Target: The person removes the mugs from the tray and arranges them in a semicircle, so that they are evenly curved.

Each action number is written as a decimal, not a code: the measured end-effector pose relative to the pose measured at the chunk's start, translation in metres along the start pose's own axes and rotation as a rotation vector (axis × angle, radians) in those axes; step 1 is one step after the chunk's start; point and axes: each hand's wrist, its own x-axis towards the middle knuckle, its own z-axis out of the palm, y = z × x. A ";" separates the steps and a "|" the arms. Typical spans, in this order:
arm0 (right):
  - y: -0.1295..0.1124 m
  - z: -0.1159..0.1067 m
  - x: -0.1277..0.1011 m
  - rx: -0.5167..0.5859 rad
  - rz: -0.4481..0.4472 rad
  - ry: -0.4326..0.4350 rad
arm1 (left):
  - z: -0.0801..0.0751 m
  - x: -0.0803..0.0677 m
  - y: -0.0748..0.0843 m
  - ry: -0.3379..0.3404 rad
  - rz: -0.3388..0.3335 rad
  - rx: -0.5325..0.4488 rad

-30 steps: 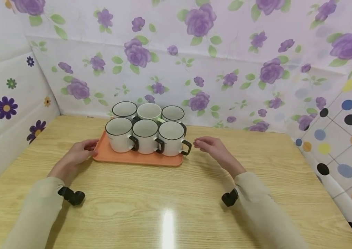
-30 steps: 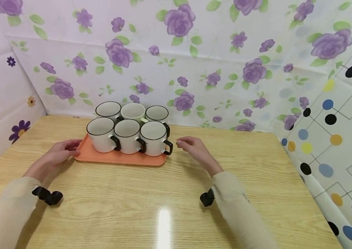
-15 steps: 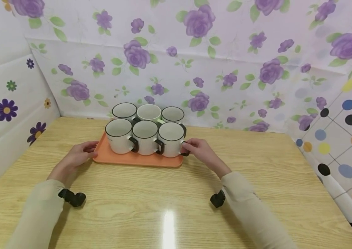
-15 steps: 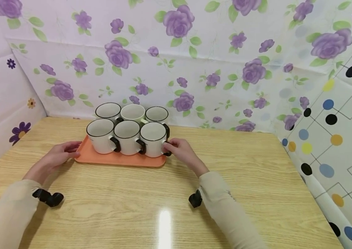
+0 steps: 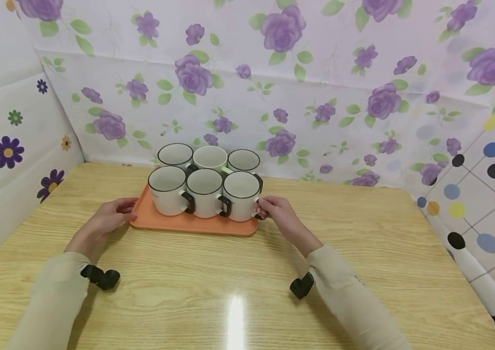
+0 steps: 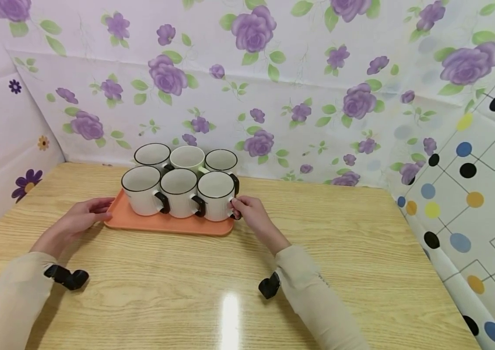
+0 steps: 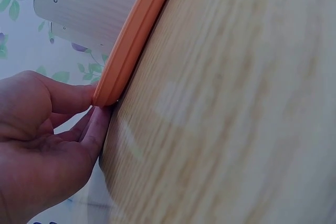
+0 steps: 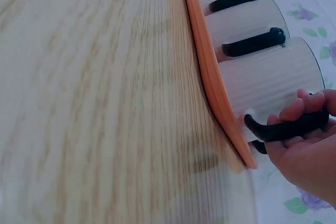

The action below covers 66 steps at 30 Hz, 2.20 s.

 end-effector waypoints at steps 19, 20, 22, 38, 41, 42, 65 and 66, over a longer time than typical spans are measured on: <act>-0.008 -0.010 -0.003 0.192 -0.041 0.075 | -0.002 0.005 -0.004 -0.007 -0.030 -0.003; -0.010 -0.012 -0.004 0.212 -0.048 0.073 | -0.003 0.005 -0.005 -0.007 -0.028 0.000; -0.016 -0.015 -0.006 0.249 -0.059 0.065 | -0.003 0.005 -0.004 -0.004 -0.028 0.000; -0.081 -0.055 -0.028 0.512 -0.186 -0.044 | -0.004 0.005 -0.002 -0.016 -0.016 0.017; -0.093 -0.064 -0.027 0.508 -0.217 -0.013 | -0.005 0.005 -0.003 -0.020 -0.017 0.017; -0.096 -0.067 -0.026 0.495 -0.225 -0.002 | -0.005 0.005 -0.003 -0.020 -0.020 0.018; -0.015 -0.125 0.026 0.527 -0.070 0.281 | -0.008 0.006 -0.005 -0.006 0.007 0.021; -0.013 -0.125 0.028 0.530 -0.066 0.286 | -0.007 0.006 -0.005 -0.004 0.012 0.016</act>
